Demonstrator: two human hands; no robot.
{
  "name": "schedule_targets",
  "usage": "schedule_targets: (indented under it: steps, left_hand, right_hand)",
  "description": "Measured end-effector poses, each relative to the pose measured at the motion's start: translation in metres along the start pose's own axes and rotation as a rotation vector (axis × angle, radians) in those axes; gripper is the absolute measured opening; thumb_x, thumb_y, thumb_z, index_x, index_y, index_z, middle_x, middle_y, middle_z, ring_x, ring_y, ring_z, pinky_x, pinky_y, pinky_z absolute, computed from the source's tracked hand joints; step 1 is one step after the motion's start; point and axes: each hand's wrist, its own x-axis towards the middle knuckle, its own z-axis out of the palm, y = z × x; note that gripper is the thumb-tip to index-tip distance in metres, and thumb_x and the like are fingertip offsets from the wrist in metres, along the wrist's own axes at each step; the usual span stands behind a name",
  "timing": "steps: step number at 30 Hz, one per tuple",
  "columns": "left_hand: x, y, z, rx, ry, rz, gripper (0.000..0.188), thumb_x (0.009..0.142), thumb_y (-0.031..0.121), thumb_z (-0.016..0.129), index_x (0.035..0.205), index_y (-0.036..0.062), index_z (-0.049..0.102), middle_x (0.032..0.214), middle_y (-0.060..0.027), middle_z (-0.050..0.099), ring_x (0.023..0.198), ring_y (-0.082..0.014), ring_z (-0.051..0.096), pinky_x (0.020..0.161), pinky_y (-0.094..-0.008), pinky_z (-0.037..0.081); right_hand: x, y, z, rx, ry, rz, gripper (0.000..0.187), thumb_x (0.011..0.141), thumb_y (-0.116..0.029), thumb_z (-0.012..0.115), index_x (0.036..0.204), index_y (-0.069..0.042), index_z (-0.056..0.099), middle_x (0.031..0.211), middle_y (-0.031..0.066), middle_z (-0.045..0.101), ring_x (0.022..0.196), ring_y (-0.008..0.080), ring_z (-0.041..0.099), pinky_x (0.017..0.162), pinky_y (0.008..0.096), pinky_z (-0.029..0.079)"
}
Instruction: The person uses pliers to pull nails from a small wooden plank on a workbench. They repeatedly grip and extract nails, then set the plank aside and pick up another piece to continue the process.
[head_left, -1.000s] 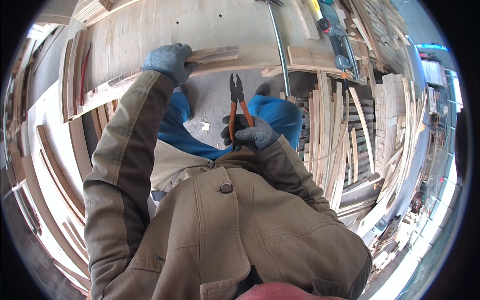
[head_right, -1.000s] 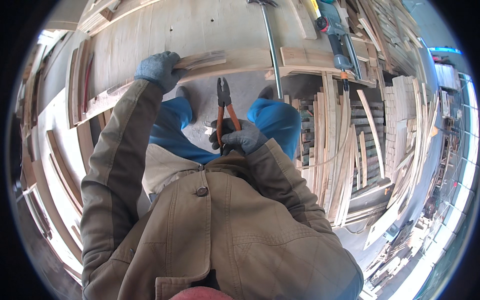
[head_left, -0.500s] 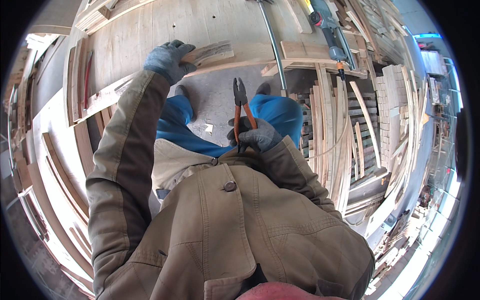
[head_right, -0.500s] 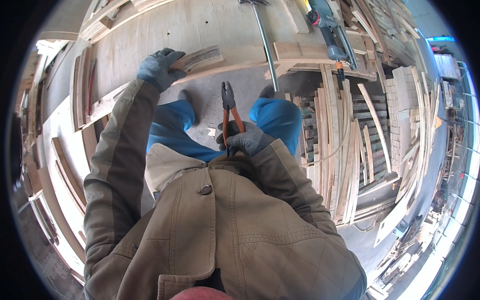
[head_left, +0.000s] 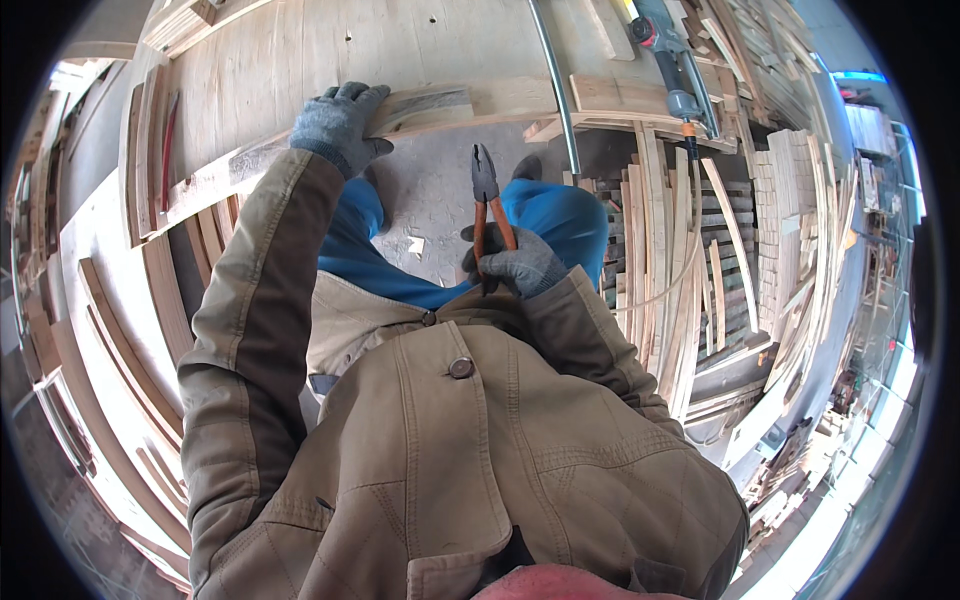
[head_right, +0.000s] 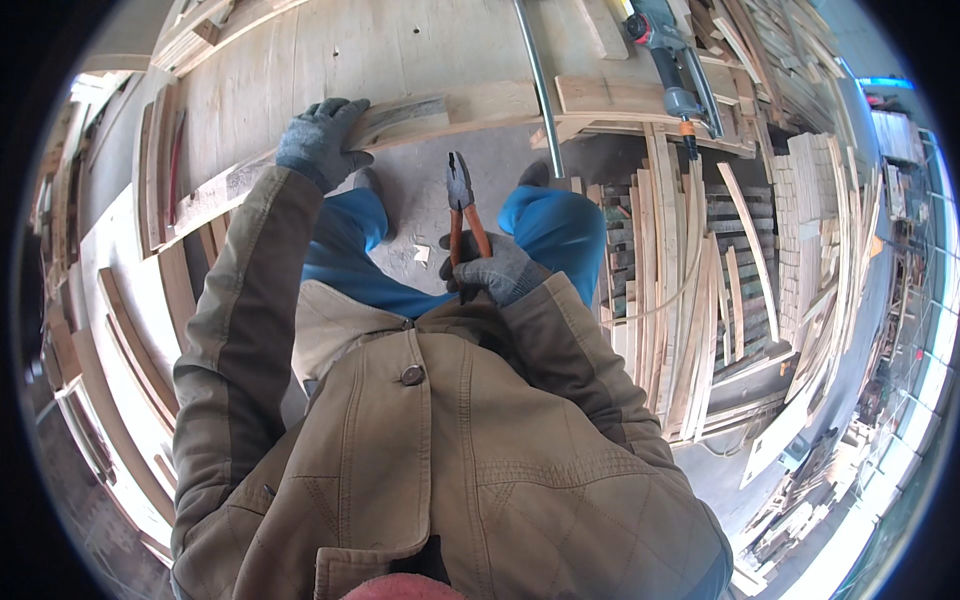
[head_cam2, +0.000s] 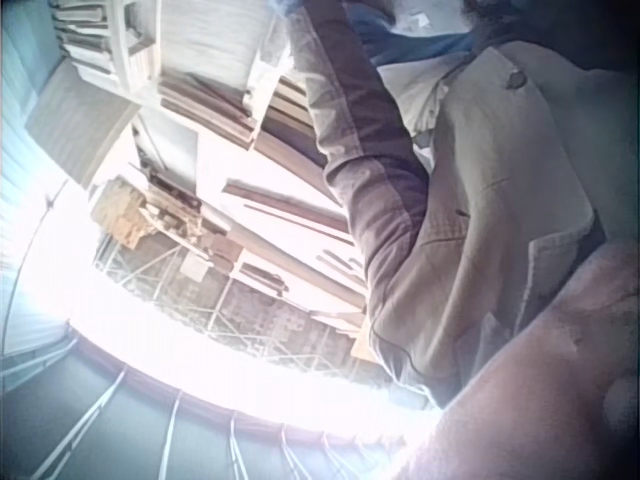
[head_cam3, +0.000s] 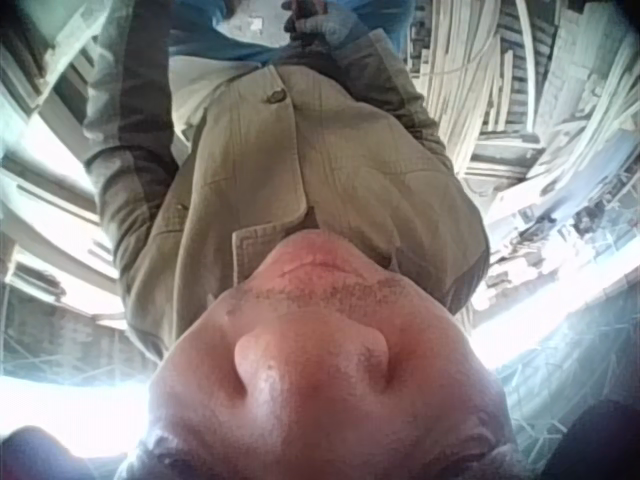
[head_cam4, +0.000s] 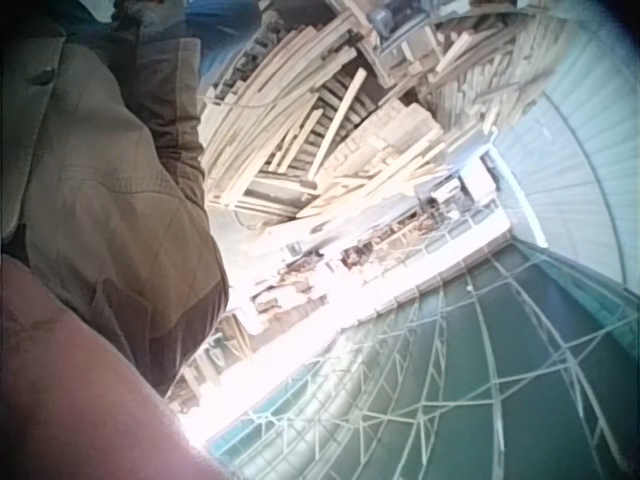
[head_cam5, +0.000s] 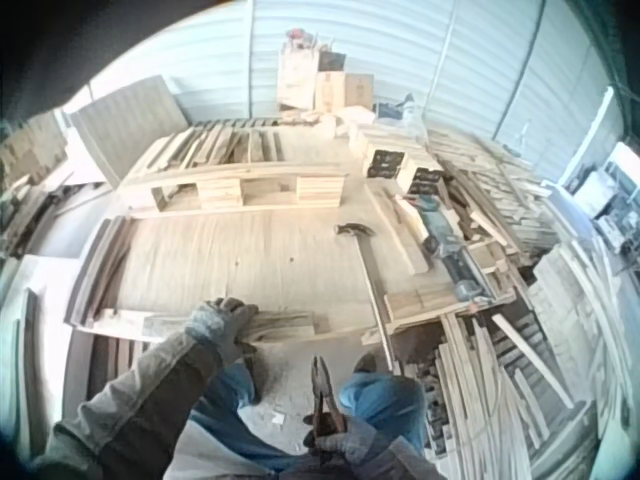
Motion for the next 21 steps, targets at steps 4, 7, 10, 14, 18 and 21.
schedule_targets:
  steps: [4, 7, 10, 14, 18, 21]
  left_hand:
    - [-0.002, -0.003, 0.012, -0.086, 0.099, 0.008, 0.079, 0.078, 0.041, 0.088, 0.148, 0.0173, 0.058, 0.144, -0.0136, 0.062, 0.131, -0.0377, 0.06, 0.111, -0.0478, 0.05]
    - [0.0, -0.007, 0.018, -0.06, 0.123, 0.043, 0.078, 0.08, 0.043, 0.086, 0.148, 0.0176, 0.058, 0.144, -0.0136, 0.062, 0.129, -0.0382, 0.061, 0.109, -0.0483, 0.05]
    - [0.001, -0.007, 0.023, -0.049, 0.131, 0.027, 0.078, 0.08, 0.043, 0.087, 0.147, 0.0177, 0.058, 0.143, -0.0133, 0.063, 0.129, -0.0384, 0.061, 0.109, -0.0488, 0.051]
    - [0.003, -0.009, 0.024, -0.083, 0.16, 0.043, 0.075, 0.08, 0.042, 0.087, 0.145, 0.017, 0.06, 0.139, -0.0126, 0.065, 0.128, -0.0379, 0.062, 0.108, -0.0485, 0.051]
    - [0.002, -0.008, 0.023, -0.093, 0.168, 0.033, 0.072, 0.079, 0.041, 0.086, 0.142, 0.0161, 0.062, 0.136, -0.0121, 0.066, 0.126, -0.037, 0.063, 0.107, -0.0479, 0.052]
    - [0.002, -0.007, 0.022, -0.093, 0.174, 0.034, 0.071, 0.08, 0.04, 0.086, 0.142, 0.0155, 0.062, 0.136, -0.012, 0.066, 0.126, -0.0366, 0.063, 0.107, -0.0477, 0.052]
  right_hand:
    - [0.002, -0.015, 0.007, -0.249, 0.148, -0.105, 0.055, 0.09, -0.003, 0.077, 0.141, 0.002, 0.058, 0.104, 0.0117, 0.072, 0.09, 0.0206, 0.071, 0.084, 0.0342, 0.06]
    - [0.006, -0.032, 0.015, -0.491, 0.258, -0.28, 0.052, 0.091, -0.009, 0.079, 0.139, 0.0, 0.06, 0.101, 0.0094, 0.071, 0.087, 0.0182, 0.07, 0.082, 0.0323, 0.059]
    - [0.011, -0.059, 0.019, -0.766, 0.395, -0.294, 0.052, 0.09, -0.017, 0.082, 0.133, 0.0, 0.059, 0.099, 0.0122, 0.071, 0.085, 0.0198, 0.071, 0.078, 0.0347, 0.06]
    - [0.015, -0.084, 0.027, -0.882, 0.417, -0.469, 0.062, 0.088, -0.017, 0.08, 0.141, -0.002, 0.053, 0.096, 0.0133, 0.07, 0.085, 0.0236, 0.073, 0.077, 0.0372, 0.061]
    - [0.019, -0.083, 0.035, -0.921, 0.399, -0.517, 0.073, 0.088, -0.019, 0.081, 0.151, -0.002, 0.048, 0.099, 0.0156, 0.07, 0.086, 0.0244, 0.073, 0.079, 0.0386, 0.061]
    - [0.027, -0.077, 0.043, -0.966, 0.41, -0.39, 0.077, 0.089, -0.019, 0.082, 0.155, -0.002, 0.046, 0.103, 0.0164, 0.07, 0.087, 0.0231, 0.073, 0.08, 0.037, 0.06]
